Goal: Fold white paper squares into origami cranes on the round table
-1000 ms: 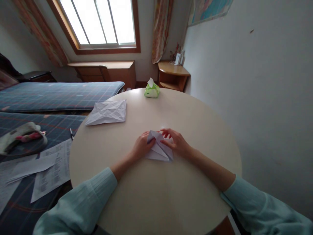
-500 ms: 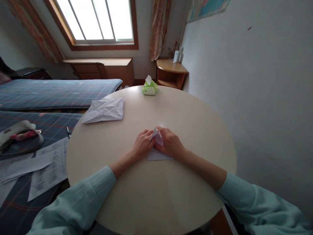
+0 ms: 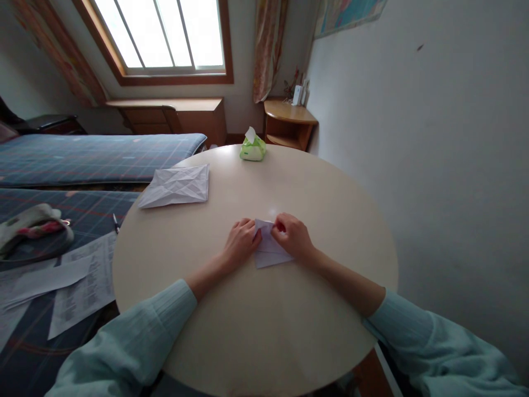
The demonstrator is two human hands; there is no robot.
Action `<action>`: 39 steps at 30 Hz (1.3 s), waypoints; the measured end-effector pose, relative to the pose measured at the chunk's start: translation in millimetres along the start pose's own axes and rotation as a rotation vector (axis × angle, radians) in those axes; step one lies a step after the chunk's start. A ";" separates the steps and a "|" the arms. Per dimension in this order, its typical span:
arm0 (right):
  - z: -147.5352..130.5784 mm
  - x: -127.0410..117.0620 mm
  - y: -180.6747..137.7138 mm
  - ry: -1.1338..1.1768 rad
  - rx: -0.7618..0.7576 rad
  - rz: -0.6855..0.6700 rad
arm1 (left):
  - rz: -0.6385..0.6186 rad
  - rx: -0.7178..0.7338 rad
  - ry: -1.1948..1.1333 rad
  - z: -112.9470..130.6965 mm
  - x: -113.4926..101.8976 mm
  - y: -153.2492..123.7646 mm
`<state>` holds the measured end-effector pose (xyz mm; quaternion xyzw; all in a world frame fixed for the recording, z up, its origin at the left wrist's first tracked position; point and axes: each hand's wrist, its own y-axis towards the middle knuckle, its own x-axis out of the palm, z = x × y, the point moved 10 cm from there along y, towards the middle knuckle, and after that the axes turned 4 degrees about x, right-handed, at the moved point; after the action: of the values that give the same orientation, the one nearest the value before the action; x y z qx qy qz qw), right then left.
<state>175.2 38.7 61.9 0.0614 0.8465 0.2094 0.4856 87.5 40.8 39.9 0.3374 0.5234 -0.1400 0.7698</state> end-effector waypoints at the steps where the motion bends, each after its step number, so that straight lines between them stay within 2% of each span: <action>1: 1.0 -2.6 0.6 0.002 0.005 0.009 | 0.004 0.008 -0.010 0.9 -0.6 -0.1; 7: -3.2 -9.0 -3.0 -0.038 -0.021 0.073 | 0.030 -0.004 0.035 2.1 -5.2 -1.1; 13: -5.0 9.1 -4.8 -0.079 -0.008 -0.047 | 0.068 0.052 0.098 11.3 -10.0 -1.4; 17: 3.9 0.3 0.2 -0.107 0.056 -0.004 | 0.077 0.058 0.115 13.3 -11.6 -0.3; 22: 7.5 -4.9 2.5 -0.052 0.080 0.011 | 0.107 0.019 0.106 9.5 -13.5 -0.3; 26: -1.0 -1.8 -2.2 0.024 0.025 -0.016 | 0.200 -0.056 0.063 -1.2 -19.2 -3.5; 31: -13.8 1.3 -7.2 0.199 -0.121 -0.091 | 0.263 -0.145 -0.197 -23.5 -22.9 -5.4; 35: 6.1 0.9 0.4 0.483 -0.017 -0.104 | 0.223 -0.232 -0.527 -43.9 -13.6 -5.7; 39: 7.9 21.0 1.2 0.712 0.003 -0.314 | 0.174 -0.284 -0.813 -54.1 2.3 -7.8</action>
<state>170.8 48.6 42.1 -0.1449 0.9615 0.1395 0.1872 45.5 71.3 22.8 0.1885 0.1618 -0.1228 0.9608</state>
